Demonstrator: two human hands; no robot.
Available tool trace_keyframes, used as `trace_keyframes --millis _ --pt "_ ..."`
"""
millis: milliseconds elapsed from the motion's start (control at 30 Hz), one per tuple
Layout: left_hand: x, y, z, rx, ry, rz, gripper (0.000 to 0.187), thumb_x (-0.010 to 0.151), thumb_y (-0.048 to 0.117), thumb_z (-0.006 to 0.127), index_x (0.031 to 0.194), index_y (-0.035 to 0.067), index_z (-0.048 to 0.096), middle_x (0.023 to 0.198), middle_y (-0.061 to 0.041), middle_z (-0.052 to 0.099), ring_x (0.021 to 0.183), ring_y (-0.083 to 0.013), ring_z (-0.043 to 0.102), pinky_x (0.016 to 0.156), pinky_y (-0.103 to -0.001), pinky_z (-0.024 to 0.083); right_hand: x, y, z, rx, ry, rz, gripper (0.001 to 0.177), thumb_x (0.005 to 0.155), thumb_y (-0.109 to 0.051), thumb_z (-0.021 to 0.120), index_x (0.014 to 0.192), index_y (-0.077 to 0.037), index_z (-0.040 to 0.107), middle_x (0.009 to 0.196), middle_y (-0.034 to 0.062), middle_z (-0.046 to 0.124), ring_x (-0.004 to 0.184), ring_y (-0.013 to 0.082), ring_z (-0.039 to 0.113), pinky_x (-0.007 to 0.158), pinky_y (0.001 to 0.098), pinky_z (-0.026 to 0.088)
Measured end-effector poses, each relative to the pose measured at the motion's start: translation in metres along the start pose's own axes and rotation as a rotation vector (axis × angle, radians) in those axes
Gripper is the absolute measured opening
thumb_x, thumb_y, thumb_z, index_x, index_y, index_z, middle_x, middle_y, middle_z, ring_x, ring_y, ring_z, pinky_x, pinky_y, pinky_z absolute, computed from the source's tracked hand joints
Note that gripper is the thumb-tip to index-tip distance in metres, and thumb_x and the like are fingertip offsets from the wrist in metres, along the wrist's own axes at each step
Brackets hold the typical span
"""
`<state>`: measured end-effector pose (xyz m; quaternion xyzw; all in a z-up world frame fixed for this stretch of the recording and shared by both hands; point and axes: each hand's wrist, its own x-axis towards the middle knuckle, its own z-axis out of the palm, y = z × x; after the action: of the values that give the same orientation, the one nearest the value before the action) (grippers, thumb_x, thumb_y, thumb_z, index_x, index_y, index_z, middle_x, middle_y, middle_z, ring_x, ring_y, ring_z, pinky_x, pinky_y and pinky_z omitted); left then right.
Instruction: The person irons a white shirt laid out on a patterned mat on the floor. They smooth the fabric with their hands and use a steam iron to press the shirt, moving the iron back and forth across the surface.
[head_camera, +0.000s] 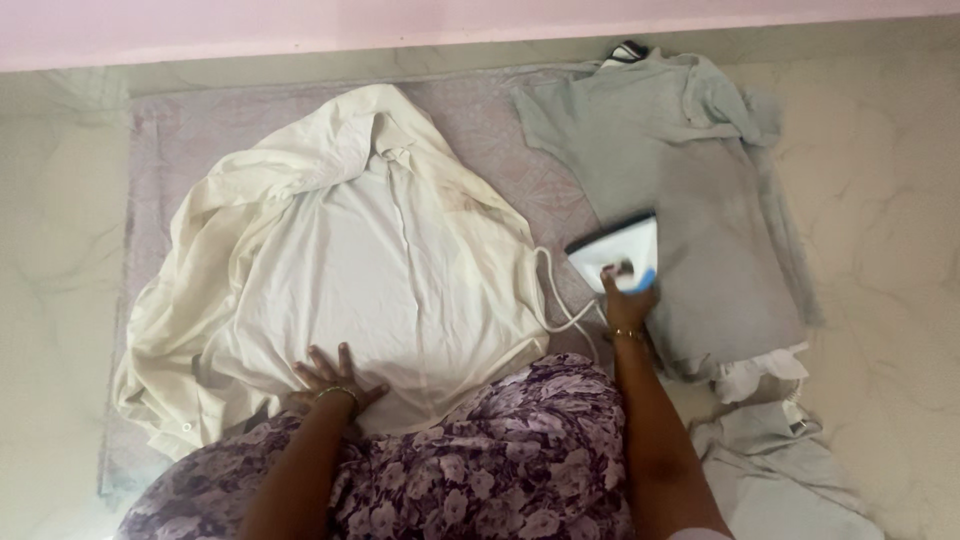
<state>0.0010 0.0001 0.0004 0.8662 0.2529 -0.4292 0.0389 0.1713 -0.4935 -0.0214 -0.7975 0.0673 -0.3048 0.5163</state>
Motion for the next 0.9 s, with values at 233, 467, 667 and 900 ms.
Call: trace_keyframes --millis 233,467,667,900 --pt "0.002 -0.001 0.001 -0.006 0.014 0.010 0.132 0.073 0.096 0.053 0.159 0.035 -0.025 0.163 -0.018 -0.038 0.149 -0.0496 -0.021 0.115 -0.075 0.007 0.004 0.017 -0.002 -0.018 0.011 0.069 0.050 0.074 -0.018 0.092 0.112 0.002 0.067 0.106 0.0108 0.072 0.094 0.0210 0.068 0.084 0.0357 0.055" --pt "-0.001 0.000 -0.003 -0.014 0.016 0.019 0.132 0.072 0.098 0.052 0.159 0.034 -0.026 0.163 -0.017 -0.039 0.150 -0.0489 -0.022 0.116 -0.074 0.007 0.012 0.004 0.002 -0.145 0.022 0.075 0.052 0.070 -0.017 0.092 0.111 0.001 0.066 0.104 0.0116 0.073 0.092 0.0210 0.069 0.083 0.0364 0.055" --pt "0.001 -0.001 0.001 -0.001 0.012 0.007 0.133 0.070 0.099 0.052 0.159 0.036 -0.026 0.163 -0.016 -0.039 0.150 -0.0477 -0.022 0.116 -0.073 0.007 0.006 -0.007 -0.001 0.097 0.018 0.152 0.055 0.076 -0.007 0.085 0.124 0.001 0.060 0.116 0.0130 0.070 0.102 0.0198 0.070 0.086 0.0329 0.057" --pt "0.007 -0.002 0.004 -0.006 0.017 0.016 0.134 0.071 0.097 0.053 0.159 0.035 -0.027 0.163 -0.018 -0.039 0.149 -0.0493 -0.022 0.115 -0.075 0.010 0.010 -0.009 0.001 -0.026 0.018 0.069 0.051 0.077 -0.004 0.085 0.121 0.003 0.061 0.114 0.0142 0.071 0.100 0.0218 0.070 0.087 0.0344 0.056"
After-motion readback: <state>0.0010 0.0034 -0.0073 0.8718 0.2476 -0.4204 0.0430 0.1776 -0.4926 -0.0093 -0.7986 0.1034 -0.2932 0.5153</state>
